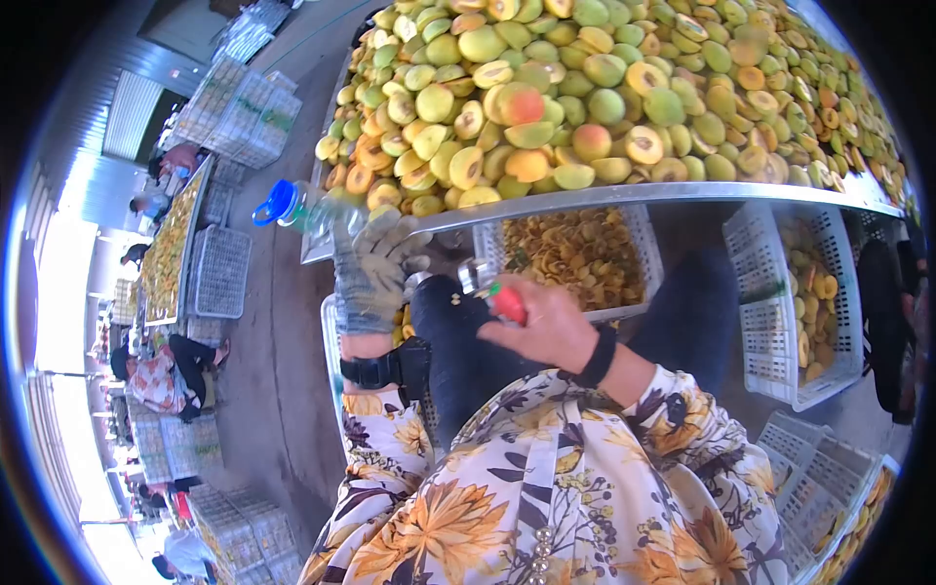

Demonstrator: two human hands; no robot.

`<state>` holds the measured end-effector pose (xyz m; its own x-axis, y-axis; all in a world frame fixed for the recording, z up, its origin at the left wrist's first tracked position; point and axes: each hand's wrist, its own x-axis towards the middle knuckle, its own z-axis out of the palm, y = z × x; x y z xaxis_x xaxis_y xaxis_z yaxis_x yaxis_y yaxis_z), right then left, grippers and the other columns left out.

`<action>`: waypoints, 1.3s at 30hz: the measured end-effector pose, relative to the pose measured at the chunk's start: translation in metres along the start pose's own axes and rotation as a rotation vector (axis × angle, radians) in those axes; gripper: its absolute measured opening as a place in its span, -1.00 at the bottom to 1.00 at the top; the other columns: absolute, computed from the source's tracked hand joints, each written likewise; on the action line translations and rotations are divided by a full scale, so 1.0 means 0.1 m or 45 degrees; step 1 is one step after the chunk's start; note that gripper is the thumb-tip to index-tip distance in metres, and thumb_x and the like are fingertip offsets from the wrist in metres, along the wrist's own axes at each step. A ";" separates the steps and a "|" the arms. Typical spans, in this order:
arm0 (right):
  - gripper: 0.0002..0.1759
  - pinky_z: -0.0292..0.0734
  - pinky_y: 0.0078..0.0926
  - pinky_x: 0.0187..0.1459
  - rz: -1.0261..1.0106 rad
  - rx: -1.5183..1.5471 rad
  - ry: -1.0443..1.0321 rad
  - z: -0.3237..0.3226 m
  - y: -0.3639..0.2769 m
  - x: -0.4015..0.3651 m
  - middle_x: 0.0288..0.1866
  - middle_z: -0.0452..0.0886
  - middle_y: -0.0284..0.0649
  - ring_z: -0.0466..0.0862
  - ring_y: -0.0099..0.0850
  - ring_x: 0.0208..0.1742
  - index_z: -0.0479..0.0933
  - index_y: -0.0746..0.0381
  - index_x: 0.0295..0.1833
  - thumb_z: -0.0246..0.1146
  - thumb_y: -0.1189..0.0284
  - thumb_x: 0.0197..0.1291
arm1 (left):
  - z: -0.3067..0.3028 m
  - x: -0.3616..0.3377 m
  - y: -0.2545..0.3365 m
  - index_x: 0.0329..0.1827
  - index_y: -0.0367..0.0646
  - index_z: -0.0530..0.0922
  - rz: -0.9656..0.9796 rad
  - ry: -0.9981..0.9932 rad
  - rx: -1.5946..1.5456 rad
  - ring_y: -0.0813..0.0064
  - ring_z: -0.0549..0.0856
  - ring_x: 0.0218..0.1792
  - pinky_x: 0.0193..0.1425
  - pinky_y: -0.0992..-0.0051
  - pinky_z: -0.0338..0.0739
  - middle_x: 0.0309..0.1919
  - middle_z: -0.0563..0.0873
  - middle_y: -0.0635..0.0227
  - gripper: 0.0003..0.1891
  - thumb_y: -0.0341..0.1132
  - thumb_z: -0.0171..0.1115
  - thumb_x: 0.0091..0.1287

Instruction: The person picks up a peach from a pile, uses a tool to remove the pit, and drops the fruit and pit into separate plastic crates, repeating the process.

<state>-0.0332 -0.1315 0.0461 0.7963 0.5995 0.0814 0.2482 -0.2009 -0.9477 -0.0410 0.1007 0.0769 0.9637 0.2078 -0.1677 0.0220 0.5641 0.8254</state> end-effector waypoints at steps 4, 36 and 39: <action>-0.25 0.44 -0.51 -0.08 -0.085 0.105 -0.161 -0.02 -0.16 0.08 -0.25 0.59 -0.22 0.56 -0.48 -0.21 0.33 0.29 0.14 0.44 0.18 -0.15 | 0.52 0.32 -0.18 -0.07 -0.26 0.48 -0.036 -0.066 -0.130 0.14 0.63 -0.19 -0.26 0.30 0.54 -0.22 0.63 0.09 -0.26 0.34 -0.19 0.20; -0.49 0.48 -0.36 -0.32 0.334 -0.135 0.322 -0.48 0.41 0.15 -0.49 0.54 -0.08 0.59 -0.15 -0.41 0.40 0.23 -0.01 0.33 0.27 -0.09 | 0.20 1.22 -0.56 0.05 -0.20 0.45 0.355 0.162 1.464 0.29 0.64 -0.21 -0.09 0.40 0.52 -0.23 0.64 0.06 -0.54 -0.24 0.28 0.09; -0.30 0.48 -0.38 -0.29 0.202 -0.134 0.367 -0.61 0.28 0.38 -0.46 0.57 -0.11 0.61 -0.21 -0.39 0.29 0.26 0.14 0.38 0.22 -0.12 | 0.21 0.98 -0.42 -0.04 -0.30 0.49 -0.019 -0.179 0.768 0.55 0.61 -0.47 -0.42 0.61 0.54 -0.36 0.65 0.34 -0.57 -0.29 0.34 0.05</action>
<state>0.0374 -0.1618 0.0417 0.9488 0.3141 0.0335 0.1524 -0.3623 -0.9195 0.0582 0.0805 0.0376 0.9870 0.0732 -0.1433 0.1432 0.0067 0.9897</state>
